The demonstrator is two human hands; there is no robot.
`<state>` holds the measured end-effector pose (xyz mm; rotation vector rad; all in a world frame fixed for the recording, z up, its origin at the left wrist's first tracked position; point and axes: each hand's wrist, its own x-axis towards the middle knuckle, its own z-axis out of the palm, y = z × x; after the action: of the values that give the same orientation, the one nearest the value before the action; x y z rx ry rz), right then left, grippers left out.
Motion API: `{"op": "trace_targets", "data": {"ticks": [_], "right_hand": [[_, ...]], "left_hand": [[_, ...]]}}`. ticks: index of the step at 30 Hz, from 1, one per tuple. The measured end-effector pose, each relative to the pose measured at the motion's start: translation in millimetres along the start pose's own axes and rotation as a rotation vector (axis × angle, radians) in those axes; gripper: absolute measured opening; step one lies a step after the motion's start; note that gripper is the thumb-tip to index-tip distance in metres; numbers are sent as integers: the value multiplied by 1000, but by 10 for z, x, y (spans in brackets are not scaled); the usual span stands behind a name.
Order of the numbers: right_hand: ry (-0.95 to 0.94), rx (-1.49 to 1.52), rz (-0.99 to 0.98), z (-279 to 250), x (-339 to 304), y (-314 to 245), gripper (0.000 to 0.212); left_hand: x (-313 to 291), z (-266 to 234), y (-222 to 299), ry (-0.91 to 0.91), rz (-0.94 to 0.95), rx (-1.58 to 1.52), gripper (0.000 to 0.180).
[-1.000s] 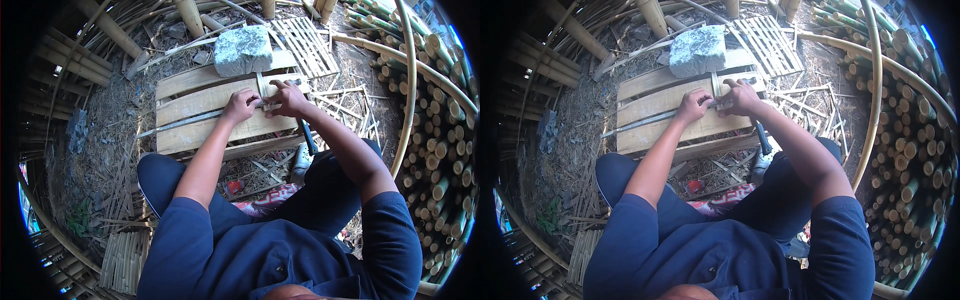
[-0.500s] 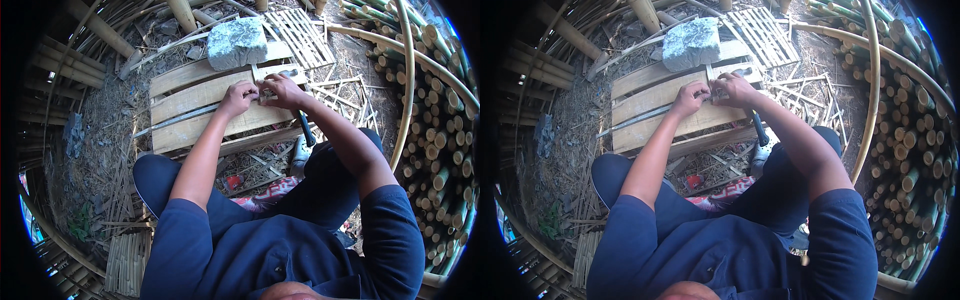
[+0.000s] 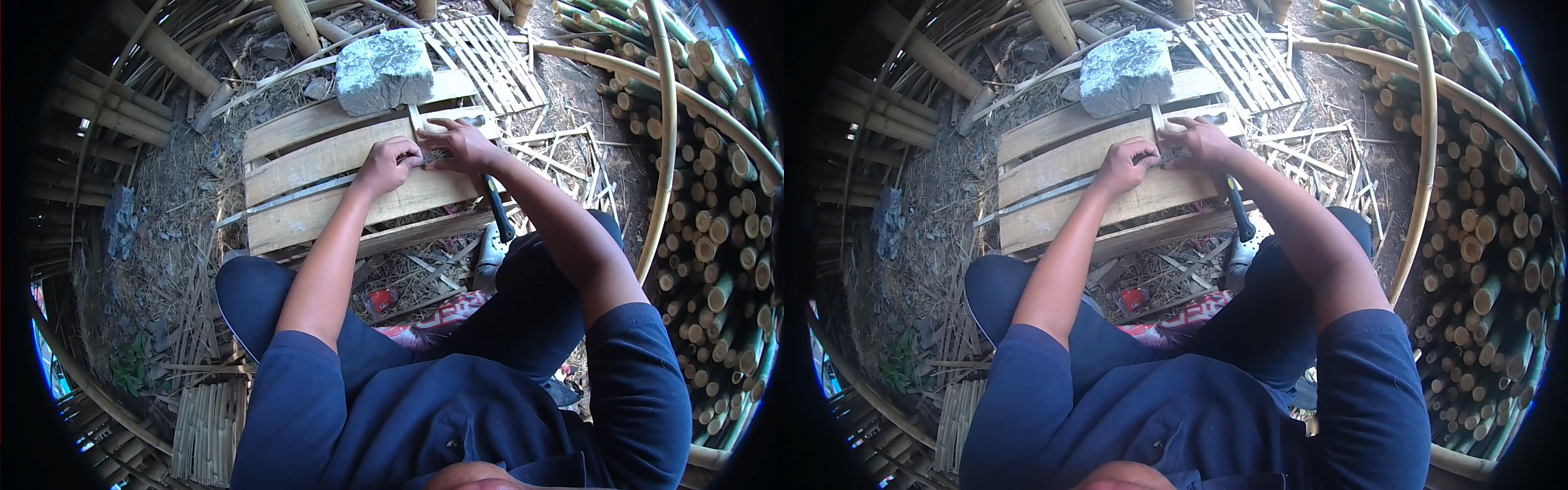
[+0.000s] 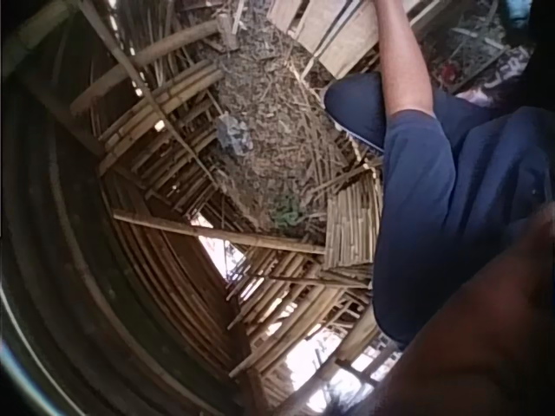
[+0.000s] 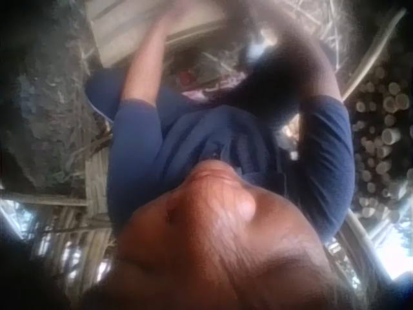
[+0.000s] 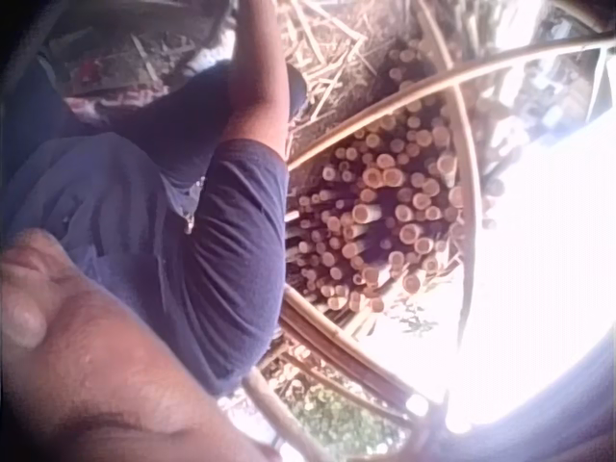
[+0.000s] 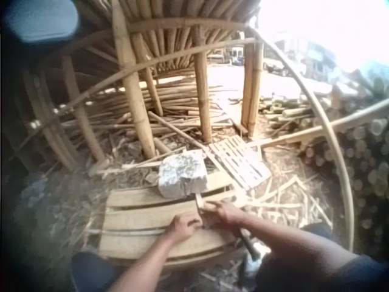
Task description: The person assembles bamboo parts by aligning strips of wood and using a hammer to drive nails through them, while holding a large stone on the workspace to provide stability.
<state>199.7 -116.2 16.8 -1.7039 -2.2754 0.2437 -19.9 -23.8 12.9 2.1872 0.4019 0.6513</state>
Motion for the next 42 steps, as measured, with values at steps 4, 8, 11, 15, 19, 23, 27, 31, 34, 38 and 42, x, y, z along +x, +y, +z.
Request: {"op": "trace_targets", "data": {"ticks": [4,8,11,15,19,23,27,31,34,38,42], "right_hand": [[-7,2,-4,-22,8,1,64],[-18,34,37,-3,10,24,62],[-21,28,3,24,20,63,56],[-41,54,-20,-42,51,43,46],[57,188,14,-92,115,56,31],[-53,136,33,-119,126,42,10],[-72,217,87,-44,131,-45,12],[63,556,237,-5,142,-16,14],[43,714,382,83,113,51,22],[10,786,406,134,133,-13,25],[31,792,426,83,175,-104,22]], "left_hand": [[-5,16,-26,30,-21,-20,11],[35,30,-39,21,-41,-10,12],[51,75,-32,34,-76,-27,11],[46,33,-65,8,-106,-63,10],[51,39,-71,-2,-112,-90,9],[66,56,-65,-2,-109,-69,9],[60,42,-101,-5,-106,-86,13],[66,68,-119,90,-244,-196,19],[86,110,-171,127,-230,-229,23],[79,139,-231,107,-225,-232,25],[71,146,-291,162,-171,-296,23]]}}
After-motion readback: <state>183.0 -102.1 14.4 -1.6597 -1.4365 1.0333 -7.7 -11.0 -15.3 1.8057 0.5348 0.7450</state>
